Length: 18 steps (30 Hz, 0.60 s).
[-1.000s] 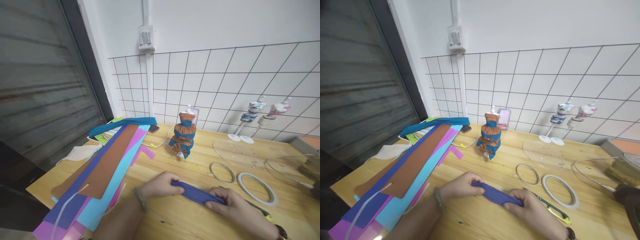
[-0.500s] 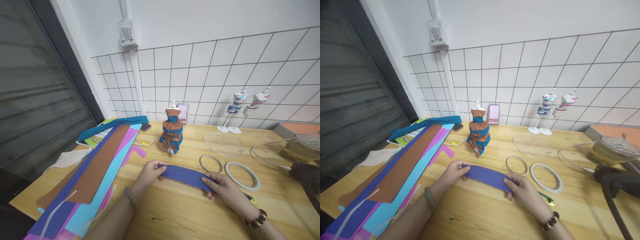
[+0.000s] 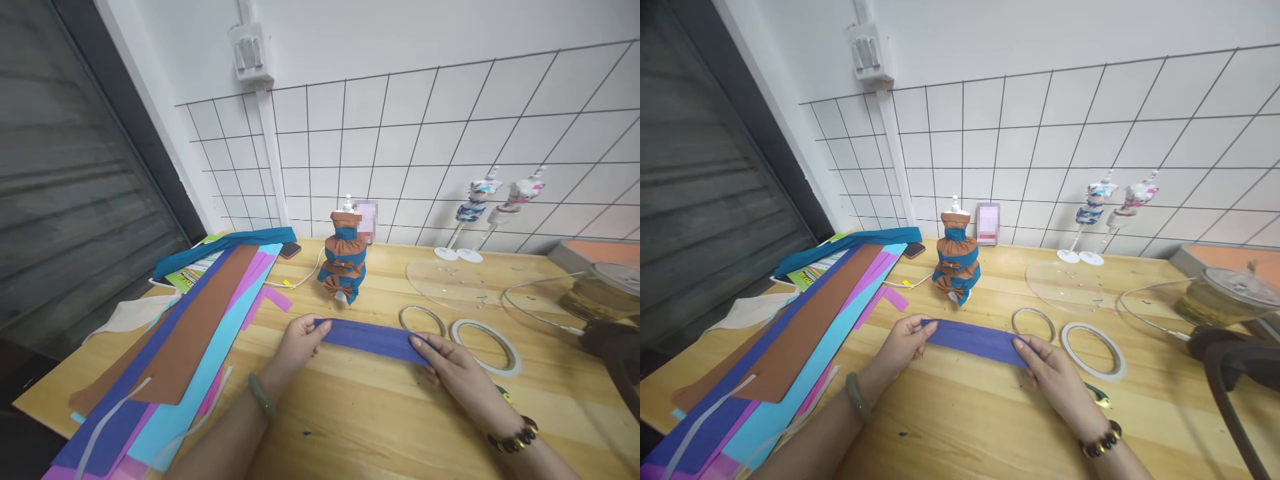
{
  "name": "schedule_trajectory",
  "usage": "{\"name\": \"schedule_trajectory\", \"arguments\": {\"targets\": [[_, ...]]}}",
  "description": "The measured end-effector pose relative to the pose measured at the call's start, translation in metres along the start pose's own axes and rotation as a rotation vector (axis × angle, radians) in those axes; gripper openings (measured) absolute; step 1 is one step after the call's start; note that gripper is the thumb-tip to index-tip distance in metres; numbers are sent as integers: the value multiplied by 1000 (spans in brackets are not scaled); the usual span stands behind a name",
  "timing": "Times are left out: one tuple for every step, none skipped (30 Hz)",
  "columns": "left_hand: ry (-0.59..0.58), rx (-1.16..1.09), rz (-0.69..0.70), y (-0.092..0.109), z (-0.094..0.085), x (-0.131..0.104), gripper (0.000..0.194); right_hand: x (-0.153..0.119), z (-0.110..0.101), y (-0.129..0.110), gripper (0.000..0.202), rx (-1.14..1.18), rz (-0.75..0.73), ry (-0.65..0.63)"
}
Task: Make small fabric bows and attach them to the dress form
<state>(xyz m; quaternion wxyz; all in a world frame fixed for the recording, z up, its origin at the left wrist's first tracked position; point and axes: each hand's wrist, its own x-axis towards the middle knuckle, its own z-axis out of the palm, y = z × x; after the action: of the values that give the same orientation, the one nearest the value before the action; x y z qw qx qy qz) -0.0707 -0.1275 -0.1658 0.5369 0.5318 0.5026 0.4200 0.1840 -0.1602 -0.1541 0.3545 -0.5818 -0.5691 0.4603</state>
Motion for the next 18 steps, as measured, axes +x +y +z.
{"name": "schedule_trajectory", "arguments": {"targets": [[1,-16,1,0,0,0,32,0,0,0,39,3,1,6],[3,-36,6,0,0,1,33,0,1,-1,39,5,4,10],[4,-61,12,1,1,1,33,0,1,0,40,8,5,15],[5,-91,18,2,2,1,33,0,2,0,39,14,5,21],[-3,-128,17,2,3,1,33,0,3,1,38,25,-1,26],[-23,-171,5,3,3,0,32,-1,4,1,38,36,-7,31],[-44,-215,-16,4,4,0,31,-1,5,1,37,44,-11,35],[-56,-249,-36,3,5,0,31,-1,6,1,36,50,-13,38],[-58,-263,-49,3,5,0,32,-1,7,1,36,53,-11,41],[-50,-256,-55,2,6,0,34,-1,9,0,37,51,-7,42],[-34,-236,-59,1,6,0,35,-1,10,0,37,46,-2,45],[-9,-211,-63,0,5,0,34,-1,11,-1,38,41,3,47],[13,-191,-71,0,5,0,34,-1,12,-1,38,38,8,49],[26,-180,-81,0,5,1,33,-1,12,-1,38,36,15,52],[40,-182,-92,0,5,1,32,-1,12,-1,39,35,21,52],[56,-192,-99,1,5,1,33,-1,12,-1,39,38,26,49],[70,-207,-101,2,5,1,33,-1,12,-1,39,43,30,45],[81,-221,-100,2,5,2,34,-2,12,-1,39,49,32,39]]}}
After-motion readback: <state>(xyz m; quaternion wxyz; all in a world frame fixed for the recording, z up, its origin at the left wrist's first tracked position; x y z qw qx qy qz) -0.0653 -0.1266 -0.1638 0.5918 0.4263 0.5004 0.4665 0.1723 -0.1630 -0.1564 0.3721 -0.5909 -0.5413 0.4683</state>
